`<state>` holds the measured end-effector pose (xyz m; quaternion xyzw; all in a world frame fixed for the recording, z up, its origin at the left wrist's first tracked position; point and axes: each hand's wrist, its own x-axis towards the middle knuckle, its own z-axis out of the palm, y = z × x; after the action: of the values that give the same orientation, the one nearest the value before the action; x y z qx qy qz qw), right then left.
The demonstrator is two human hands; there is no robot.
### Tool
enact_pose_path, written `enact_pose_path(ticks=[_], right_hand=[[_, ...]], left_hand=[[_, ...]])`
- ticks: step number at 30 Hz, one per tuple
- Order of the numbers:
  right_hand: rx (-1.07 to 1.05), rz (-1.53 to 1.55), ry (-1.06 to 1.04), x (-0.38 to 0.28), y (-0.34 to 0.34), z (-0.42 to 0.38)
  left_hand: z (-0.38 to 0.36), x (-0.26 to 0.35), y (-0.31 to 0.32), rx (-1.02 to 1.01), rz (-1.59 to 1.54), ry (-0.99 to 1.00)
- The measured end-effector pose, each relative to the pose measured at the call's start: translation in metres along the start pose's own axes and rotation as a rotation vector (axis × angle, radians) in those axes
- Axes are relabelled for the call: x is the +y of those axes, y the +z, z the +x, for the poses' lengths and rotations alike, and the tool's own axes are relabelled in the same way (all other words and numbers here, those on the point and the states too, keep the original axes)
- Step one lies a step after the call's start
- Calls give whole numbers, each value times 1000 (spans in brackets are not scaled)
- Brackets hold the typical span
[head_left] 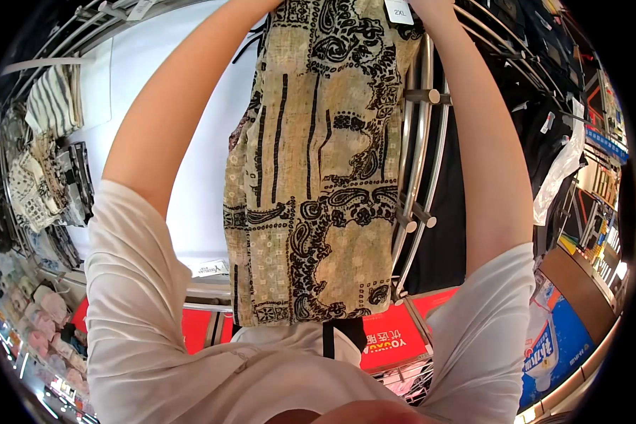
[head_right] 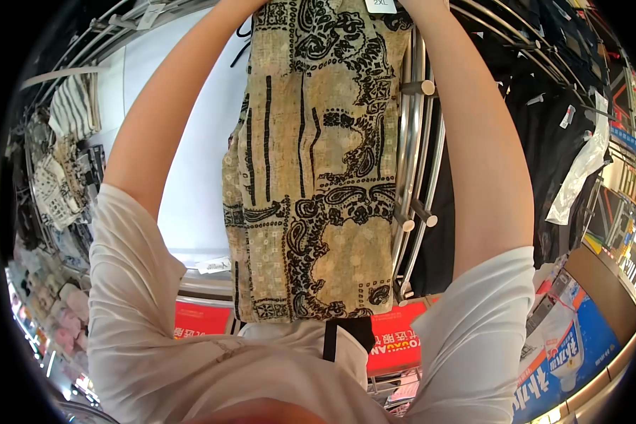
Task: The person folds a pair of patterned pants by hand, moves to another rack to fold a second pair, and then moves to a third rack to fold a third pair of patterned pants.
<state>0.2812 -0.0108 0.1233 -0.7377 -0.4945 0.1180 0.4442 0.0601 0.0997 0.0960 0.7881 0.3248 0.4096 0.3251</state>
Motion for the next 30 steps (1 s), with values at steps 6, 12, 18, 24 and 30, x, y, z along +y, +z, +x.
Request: enact_pose_path(ticks=[6,12,18,24,30], right_hand=[[131,-457,-647,-56,-5,-43],[33,-710,-544,-53,32,-71],[120,-714,-674,-75,36,-89],[-36,-746,-476,-55,61,-101],[-74,-741,-419,-55,58,-98]], left_hand=[[-41,28,-25,-20,159,211],[-84,43,-32,70,430,338],[-205,81,-42,-339,542,235],[-237,52,-6,-583,789,194],[-268,92,-44,-478,709,-163]])
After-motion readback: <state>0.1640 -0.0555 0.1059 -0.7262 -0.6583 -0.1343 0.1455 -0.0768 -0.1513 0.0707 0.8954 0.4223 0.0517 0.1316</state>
